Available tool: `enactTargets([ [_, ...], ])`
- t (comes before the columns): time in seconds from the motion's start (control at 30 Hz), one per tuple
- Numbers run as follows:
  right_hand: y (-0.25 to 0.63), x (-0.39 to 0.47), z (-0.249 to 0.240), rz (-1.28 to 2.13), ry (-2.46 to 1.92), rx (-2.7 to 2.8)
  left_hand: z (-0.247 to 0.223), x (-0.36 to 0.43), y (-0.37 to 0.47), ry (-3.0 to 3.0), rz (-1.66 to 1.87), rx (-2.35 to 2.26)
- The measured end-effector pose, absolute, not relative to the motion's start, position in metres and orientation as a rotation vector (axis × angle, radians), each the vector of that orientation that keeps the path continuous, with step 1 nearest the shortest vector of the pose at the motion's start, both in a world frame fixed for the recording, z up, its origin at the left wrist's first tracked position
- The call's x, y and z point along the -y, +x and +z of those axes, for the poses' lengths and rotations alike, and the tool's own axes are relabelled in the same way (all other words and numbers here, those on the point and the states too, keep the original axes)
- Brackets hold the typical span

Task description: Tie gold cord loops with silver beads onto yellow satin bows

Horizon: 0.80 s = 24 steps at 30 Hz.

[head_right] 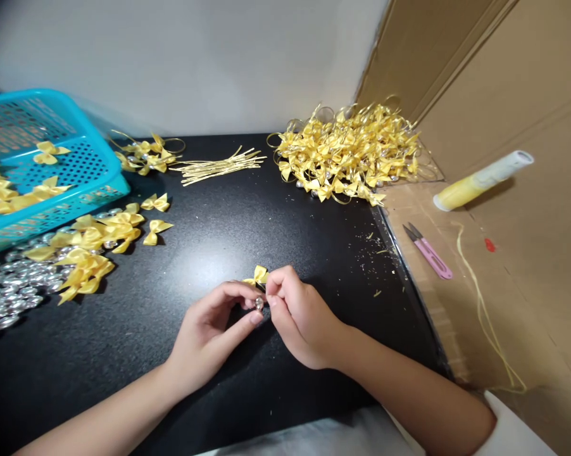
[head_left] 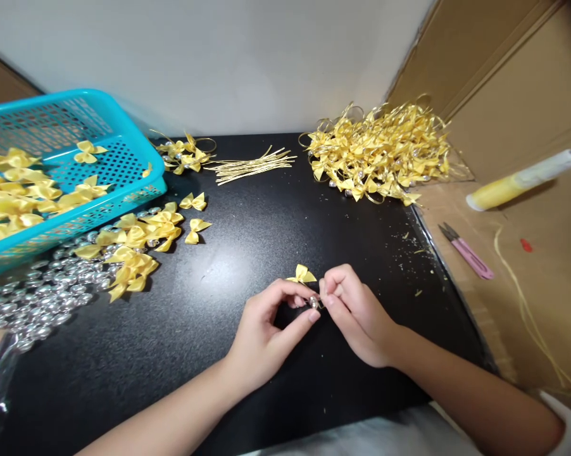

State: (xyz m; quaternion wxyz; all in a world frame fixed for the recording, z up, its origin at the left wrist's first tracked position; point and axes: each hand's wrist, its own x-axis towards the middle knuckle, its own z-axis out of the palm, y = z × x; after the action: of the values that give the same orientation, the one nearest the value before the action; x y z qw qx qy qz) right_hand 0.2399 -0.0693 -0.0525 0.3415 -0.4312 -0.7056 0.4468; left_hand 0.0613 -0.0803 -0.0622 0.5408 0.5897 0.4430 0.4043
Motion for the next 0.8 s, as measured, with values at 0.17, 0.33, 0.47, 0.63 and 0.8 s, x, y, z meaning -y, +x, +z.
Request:
enactTargets([
  [0.17,0.239,0.071,-0.056,1.167,-1.09,1.835,-0.061,0.075,0.06,1.437,1.039,-1.009],
  [0.33,0.237,0.068,-0.052,1.234,-1.012,1.832,-0.061,0.074,0.058,1.511,1.135,-1.075],
  [0.47,0.236,0.066,-0.052,1.118,-0.985,1.814,-0.06,0.076,0.058,1.626,1.201,-1.088],
  [0.63,0.238,0.057,-0.057,0.895,-1.036,1.812,-0.052,0.073,0.049,1.781,1.348,-1.135],
  [0.8,0.242,0.05,-0.061,0.658,-1.225,1.962,-0.042,0.064,0.035,1.793,1.623,-1.23],
])
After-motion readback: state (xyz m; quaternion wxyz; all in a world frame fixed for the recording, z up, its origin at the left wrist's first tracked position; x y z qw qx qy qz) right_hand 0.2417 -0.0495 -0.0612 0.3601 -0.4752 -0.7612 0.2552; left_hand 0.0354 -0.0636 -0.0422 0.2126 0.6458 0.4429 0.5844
